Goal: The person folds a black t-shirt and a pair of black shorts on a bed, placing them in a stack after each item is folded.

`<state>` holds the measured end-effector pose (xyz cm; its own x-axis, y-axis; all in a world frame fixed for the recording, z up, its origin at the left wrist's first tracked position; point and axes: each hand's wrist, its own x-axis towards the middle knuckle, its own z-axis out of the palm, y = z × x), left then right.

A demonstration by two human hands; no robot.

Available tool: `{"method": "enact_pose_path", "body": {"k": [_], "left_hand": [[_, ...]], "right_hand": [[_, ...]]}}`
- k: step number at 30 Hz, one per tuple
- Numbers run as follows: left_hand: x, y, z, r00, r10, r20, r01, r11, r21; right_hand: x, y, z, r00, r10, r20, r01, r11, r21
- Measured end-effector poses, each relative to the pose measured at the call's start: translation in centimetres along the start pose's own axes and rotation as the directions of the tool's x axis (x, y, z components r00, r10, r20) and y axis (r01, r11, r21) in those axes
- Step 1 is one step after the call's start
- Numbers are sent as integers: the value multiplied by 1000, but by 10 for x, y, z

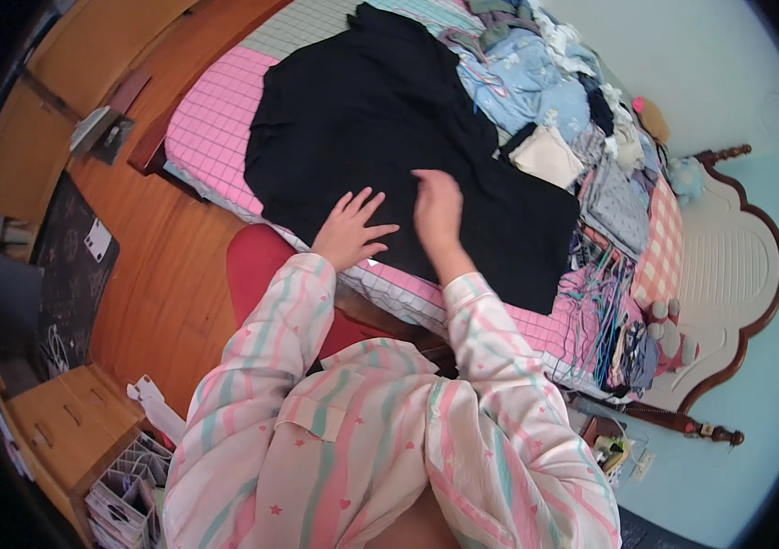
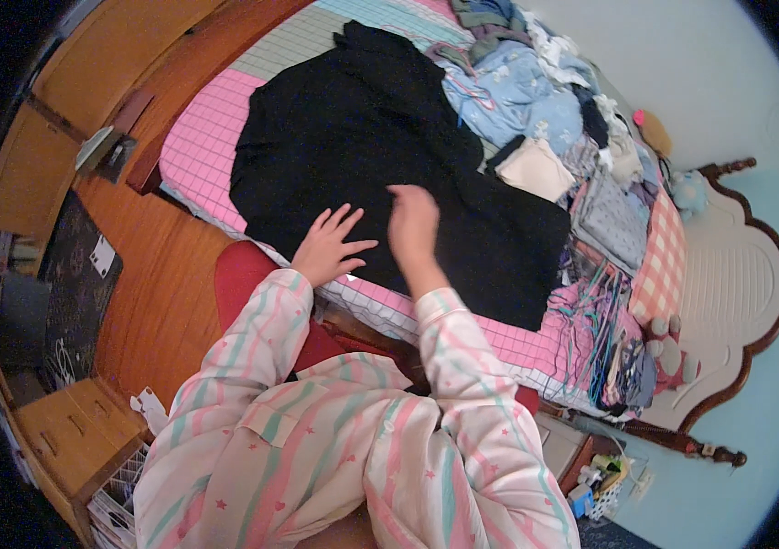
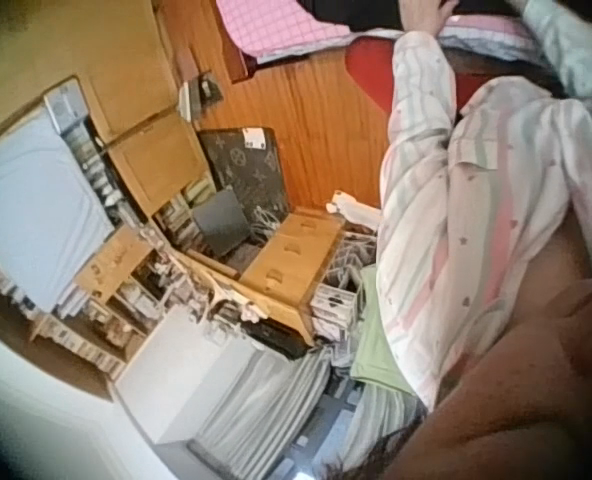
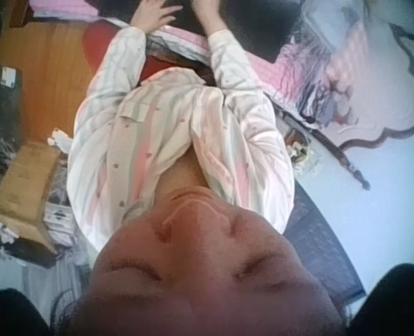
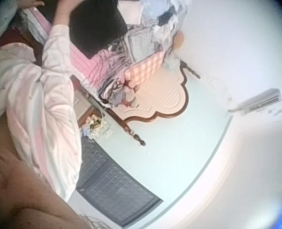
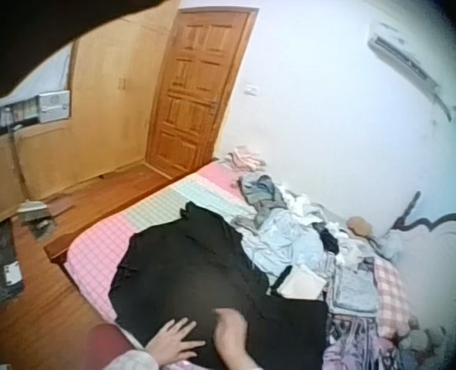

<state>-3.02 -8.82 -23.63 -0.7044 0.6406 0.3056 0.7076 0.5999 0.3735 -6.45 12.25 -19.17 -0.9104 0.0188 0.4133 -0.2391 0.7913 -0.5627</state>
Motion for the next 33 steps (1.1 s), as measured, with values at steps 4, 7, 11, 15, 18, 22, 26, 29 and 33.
{"method": "enact_pose_path", "body": {"k": [4, 7, 11, 15, 18, 22, 26, 29, 33], "left_hand": [[0, 1, 1, 998, -48, 38, 47, 998, 40], [-1, 4, -7, 994, -76, 74, 72, 996, 61], [-9, 0, -11, 987, -158, 6, 157, 982, 107], [-14, -9, -13, 954, -287, -87, 298, 939, 168], [-16, -6, -14, 951, -300, -81, 310, 933, 183], [-16, -7, -12, 954, -289, -79, 299, 930, 213], [-15, -3, -13, 952, -296, -80, 307, 923, 233], [-12, -3, -11, 957, -277, -88, 290, 926, 240], [-16, -6, -13, 958, -280, -65, 287, 924, 255]], "right_hand": [[-57, -17, 30, 951, -145, 273, 191, 970, -152], [-71, -10, 24, 936, -11, 351, 102, 965, -242], [-76, 11, 10, 952, 13, 305, 94, 938, -334], [-85, 25, -5, 975, 79, 206, 1, 933, -361], [-101, 39, -32, 990, 82, 114, -37, 935, -353], [-126, 73, -74, 978, 95, 186, -24, 936, -351], [-164, 123, -127, 964, 253, 80, -181, 846, -501], [-199, 177, -167, 947, 311, -84, -301, 757, -580], [-204, 192, -191, 946, 323, -41, -288, 769, -571]]}}
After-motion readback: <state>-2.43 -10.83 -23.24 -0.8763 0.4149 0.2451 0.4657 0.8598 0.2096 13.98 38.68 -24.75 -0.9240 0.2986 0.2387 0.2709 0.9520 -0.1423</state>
